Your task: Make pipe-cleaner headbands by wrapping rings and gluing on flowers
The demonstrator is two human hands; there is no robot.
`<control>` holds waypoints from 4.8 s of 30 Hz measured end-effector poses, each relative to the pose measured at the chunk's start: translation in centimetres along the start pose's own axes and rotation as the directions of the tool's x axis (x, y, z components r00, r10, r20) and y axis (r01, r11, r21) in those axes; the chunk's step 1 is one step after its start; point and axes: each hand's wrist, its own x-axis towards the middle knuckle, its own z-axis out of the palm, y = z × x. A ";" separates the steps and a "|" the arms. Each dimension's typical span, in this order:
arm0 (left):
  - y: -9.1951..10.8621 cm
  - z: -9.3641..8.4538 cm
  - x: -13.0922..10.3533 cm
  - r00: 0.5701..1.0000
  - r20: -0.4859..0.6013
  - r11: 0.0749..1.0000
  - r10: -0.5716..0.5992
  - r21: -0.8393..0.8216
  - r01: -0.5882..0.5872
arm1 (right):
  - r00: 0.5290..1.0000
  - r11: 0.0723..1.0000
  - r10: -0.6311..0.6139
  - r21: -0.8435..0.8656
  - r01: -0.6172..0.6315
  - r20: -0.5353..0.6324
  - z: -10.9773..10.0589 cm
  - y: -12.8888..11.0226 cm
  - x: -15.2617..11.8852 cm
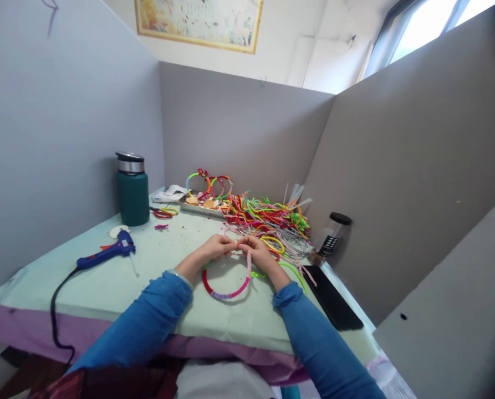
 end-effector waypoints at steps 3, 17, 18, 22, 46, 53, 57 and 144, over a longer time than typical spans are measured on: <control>0.3 0.0 -0.2 1.000 0.005 0.998 -0.026 -0.059 0.026 | 1.000 1.000 -0.002 0.004 0.002 0.006 0.1 -0.3 -0.2; 0.6 -0.3 -0.6 0.988 0.129 0.961 -0.084 -0.253 0.115 | 0.997 0.993 -0.062 0.101 0.057 0.041 0.7 -1.0 -0.5; 0.5 -0.4 -0.6 0.987 0.139 0.958 -0.082 -0.260 0.117 | 0.997 0.993 -0.068 0.099 0.063 0.045 0.7 -1.0 -0.5; 0.3 -0.5 -0.5 0.979 0.181 0.952 -0.090 -0.273 0.138 | 0.995 0.994 -0.087 0.069 0.084 0.050 0.5 -0.8 -0.4; -0.3 -0.1 -0.2 0.990 0.134 0.956 -0.042 -0.283 0.079 | 0.998 1.000 0.023 -0.012 -0.023 -0.053 0.5 -0.6 -0.4; -0.9 -0.1 0.2 0.999 0.052 0.974 0.010 -0.226 0.002 | 0.995 0.998 0.025 0.056 -0.020 -0.097 0.5 -0.9 -0.4; -1.4 0.1 0.6 0.995 -0.083 0.996 0.054 -0.073 -0.060 | 0.995 0.987 0.083 0.140 -0.073 -0.062 1.1 -1.1 -0.4; 0.2 -1.9 -0.1 0.998 0.007 0.750 0.055 -0.660 -0.037 | 0.965 0.917 0.079 0.399 0.028 -0.249 0.4 -0.8 1.2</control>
